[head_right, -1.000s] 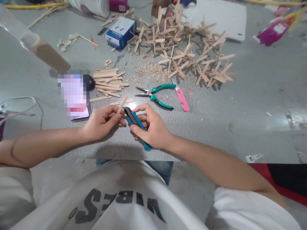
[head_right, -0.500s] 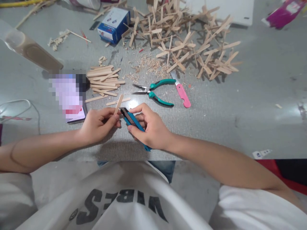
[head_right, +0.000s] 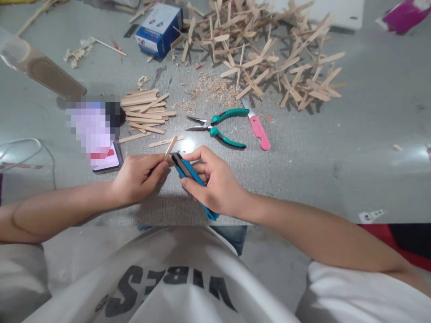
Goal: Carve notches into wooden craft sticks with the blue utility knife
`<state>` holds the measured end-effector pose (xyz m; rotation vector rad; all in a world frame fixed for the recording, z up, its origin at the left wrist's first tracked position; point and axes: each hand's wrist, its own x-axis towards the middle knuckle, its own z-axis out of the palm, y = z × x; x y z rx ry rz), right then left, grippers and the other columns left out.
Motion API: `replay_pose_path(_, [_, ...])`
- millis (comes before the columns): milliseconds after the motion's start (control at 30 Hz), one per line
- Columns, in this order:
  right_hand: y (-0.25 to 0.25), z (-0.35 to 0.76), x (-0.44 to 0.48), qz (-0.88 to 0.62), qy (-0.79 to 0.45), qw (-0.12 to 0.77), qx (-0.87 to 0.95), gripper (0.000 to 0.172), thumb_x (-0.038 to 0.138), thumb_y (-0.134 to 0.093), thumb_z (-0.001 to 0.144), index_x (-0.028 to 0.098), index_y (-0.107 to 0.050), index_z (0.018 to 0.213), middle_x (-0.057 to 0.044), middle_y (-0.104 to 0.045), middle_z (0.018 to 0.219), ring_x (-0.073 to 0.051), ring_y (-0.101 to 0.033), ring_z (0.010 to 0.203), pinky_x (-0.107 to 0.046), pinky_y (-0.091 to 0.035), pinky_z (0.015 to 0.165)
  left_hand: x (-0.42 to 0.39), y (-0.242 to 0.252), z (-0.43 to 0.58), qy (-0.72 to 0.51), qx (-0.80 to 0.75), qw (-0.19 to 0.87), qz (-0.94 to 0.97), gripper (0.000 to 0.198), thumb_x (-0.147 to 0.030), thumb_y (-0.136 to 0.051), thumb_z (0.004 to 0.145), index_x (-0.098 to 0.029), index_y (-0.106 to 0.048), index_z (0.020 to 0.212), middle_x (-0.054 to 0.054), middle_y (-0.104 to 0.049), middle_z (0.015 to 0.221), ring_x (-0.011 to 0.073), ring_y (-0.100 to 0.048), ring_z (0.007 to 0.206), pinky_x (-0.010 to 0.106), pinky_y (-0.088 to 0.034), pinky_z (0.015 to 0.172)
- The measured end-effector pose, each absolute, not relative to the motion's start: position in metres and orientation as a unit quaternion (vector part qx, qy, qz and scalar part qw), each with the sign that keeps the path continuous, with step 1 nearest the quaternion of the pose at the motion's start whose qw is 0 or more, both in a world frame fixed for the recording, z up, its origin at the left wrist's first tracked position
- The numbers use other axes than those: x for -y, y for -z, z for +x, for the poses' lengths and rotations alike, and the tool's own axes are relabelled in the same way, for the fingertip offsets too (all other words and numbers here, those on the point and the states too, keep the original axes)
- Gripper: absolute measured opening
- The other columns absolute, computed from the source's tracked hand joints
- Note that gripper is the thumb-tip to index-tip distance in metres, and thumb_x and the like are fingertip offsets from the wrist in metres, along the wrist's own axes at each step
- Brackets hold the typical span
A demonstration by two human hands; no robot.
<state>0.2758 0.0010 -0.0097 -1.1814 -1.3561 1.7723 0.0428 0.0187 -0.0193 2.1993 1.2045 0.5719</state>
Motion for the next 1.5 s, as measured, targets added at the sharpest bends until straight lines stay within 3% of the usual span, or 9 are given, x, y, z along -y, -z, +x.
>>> replay_pose_path(133, [0.009, 0.275, -0.002, -0.443, -0.669, 0.307, 0.512, 0.037, 0.025, -0.077, 0.087, 0.025, -0.047, 0.11, 0.008, -0.066, 0.065, -0.01, -0.057, 0.044, -0.02, -0.039, 0.04, -0.019, 0.025, 0.042, -0.217, -0.424, 0.221, 0.851, 0.031, -0.025, -0.046, 0.11, -0.015, -0.073, 0.098, 0.002, -0.068, 0.067, 0.0135, -0.057, 0.057, 0.027, -0.04, 0.06])
replay_pose_path(333, [0.01, 0.277, -0.003, -0.421, -0.691, 0.301, 0.504, 0.04, 0.03, -0.079, 0.089, 0.026, -0.044, 0.109, 0.009, -0.066, 0.065, -0.011, -0.058, 0.045, -0.022, -0.048, 0.043, -0.019, 0.024, 0.041, -0.241, -0.413, 0.212, 0.852, 0.03, -0.027, -0.048, 0.109, -0.015, -0.076, 0.108, 0.004, -0.072, 0.07, 0.015, -0.062, 0.06, 0.028, -0.042, 0.061])
replay_pose_path(467, [0.014, 0.278, -0.004, -0.4, -0.688, 0.313, 0.518, 0.043, 0.029, -0.08, 0.09, 0.027, -0.043, 0.111, 0.011, -0.063, 0.065, -0.011, -0.059, 0.047, -0.021, -0.044, 0.044, -0.018, 0.017, 0.042, -0.264, -0.424, 0.384, 0.777, 0.034, -0.03, -0.047, 0.111, -0.015, -0.075, 0.1, 0.001, -0.068, 0.063, 0.0114, -0.059, 0.055, 0.024, -0.043, 0.057])
replay_pose_path(567, [0.019, 0.28, -0.006, -0.391, -0.684, 0.316, 0.528, 0.044, 0.03, -0.08, 0.091, 0.028, -0.042, 0.113, 0.011, -0.064, 0.067, -0.01, -0.06, 0.048, -0.02, -0.042, 0.044, -0.017, 0.016, 0.044, -0.286, -0.437, 0.524, 0.673, 0.04, -0.045, -0.052, 0.112, -0.014, -0.076, 0.105, 0.0, -0.067, 0.061, 0.0112, -0.06, 0.054, 0.023, -0.046, 0.056])
replay_pose_path(767, [0.024, 0.284, -0.007, -0.382, -0.683, 0.314, 0.538, 0.045, 0.035, -0.082, 0.093, 0.028, -0.043, 0.115, 0.008, -0.069, 0.075, -0.01, -0.063, 0.051, -0.021, -0.048, 0.047, -0.019, 0.02, 0.046, -0.313, -0.412, 0.645, 0.562, 0.052, -0.064, -0.067, 0.102, -0.013, -0.074, 0.103, -0.001, -0.064, 0.059, 0.0104, -0.058, 0.052, 0.022, -0.047, 0.052])
replay_pose_path(1033, [0.027, 0.287, -0.011, -0.363, -0.7, 0.314, 0.529, 0.05, 0.047, -0.085, 0.094, 0.028, -0.044, 0.115, 0.007, -0.07, 0.077, -0.011, -0.067, 0.051, -0.022, -0.055, 0.047, -0.021, 0.018, 0.045, -0.304, -0.41, 0.659, 0.552, 0.041, -0.055, -0.072, 0.102, -0.013, -0.072, 0.102, 0.0, -0.068, 0.062, 0.0094, -0.058, 0.052, 0.021, -0.049, 0.051])
replay_pose_path(1233, [0.026, 0.288, -0.006, -0.342, -0.696, 0.313, 0.548, 0.045, 0.046, -0.084, 0.095, 0.028, -0.047, 0.114, 0.005, -0.069, 0.077, -0.012, -0.067, 0.053, -0.025, -0.059, 0.048, -0.022, 0.016, 0.046, -0.292, -0.429, 0.647, 0.558, 0.037, -0.05, -0.071, 0.102, -0.015, -0.069, 0.088, 0.0, -0.066, 0.06, 0.009, -0.056, 0.051, 0.021, -0.045, 0.05])
replay_pose_path(1500, [0.025, 0.289, -0.008, -0.407, -0.652, 0.329, 0.549, 0.04, 0.033, -0.08, 0.096, 0.028, -0.047, 0.118, 0.006, -0.071, 0.076, -0.013, -0.065, 0.052, -0.025, -0.056, 0.048, -0.019, 0.021, 0.045, -0.297, -0.441, 0.647, 0.547, 0.036, -0.048, -0.073, 0.102, -0.012, -0.074, 0.106, 0.0, -0.07, 0.063, 0.0093, -0.059, 0.053, 0.021, -0.047, 0.053])
